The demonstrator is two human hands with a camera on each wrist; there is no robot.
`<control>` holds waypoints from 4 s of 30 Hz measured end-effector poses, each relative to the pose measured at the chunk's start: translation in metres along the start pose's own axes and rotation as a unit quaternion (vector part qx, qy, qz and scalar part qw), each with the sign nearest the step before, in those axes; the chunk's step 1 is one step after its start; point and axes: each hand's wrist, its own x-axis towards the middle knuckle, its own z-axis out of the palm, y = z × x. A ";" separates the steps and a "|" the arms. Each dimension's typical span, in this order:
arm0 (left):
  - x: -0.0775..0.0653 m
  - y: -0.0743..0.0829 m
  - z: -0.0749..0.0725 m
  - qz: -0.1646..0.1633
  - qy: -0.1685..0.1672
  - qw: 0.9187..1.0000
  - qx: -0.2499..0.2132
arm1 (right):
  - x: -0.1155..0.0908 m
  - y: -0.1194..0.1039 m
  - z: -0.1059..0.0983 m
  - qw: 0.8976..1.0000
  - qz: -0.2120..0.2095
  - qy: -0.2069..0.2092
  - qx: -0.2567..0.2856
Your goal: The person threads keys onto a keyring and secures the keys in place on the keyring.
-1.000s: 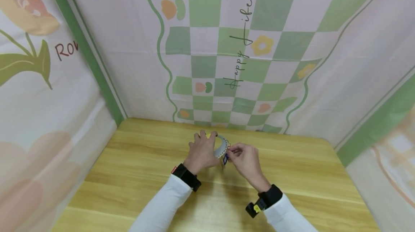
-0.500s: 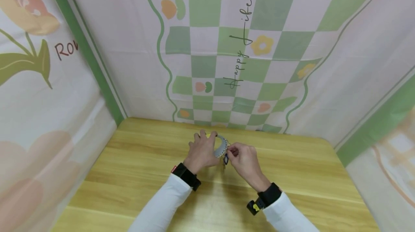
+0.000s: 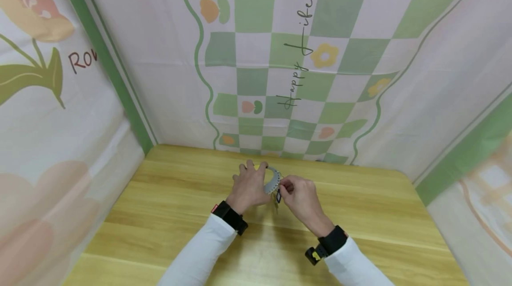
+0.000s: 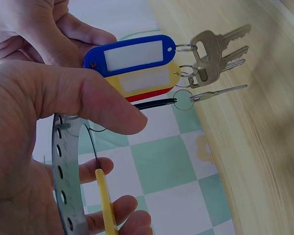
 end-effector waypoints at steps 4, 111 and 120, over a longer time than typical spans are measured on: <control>0.000 0.000 0.001 0.000 0.001 1.000 0.002 | -0.001 0.001 0.001 0.999 0.038 -0.006 0.025; 0.000 -0.001 0.005 -0.009 0.005 1.000 -0.020 | -0.003 0.003 -0.001 0.999 -0.008 0.015 0.027; 0.000 -0.002 0.005 -0.009 -0.007 0.999 -0.042 | -0.001 0.005 -0.001 0.996 -0.092 0.016 -0.016</control>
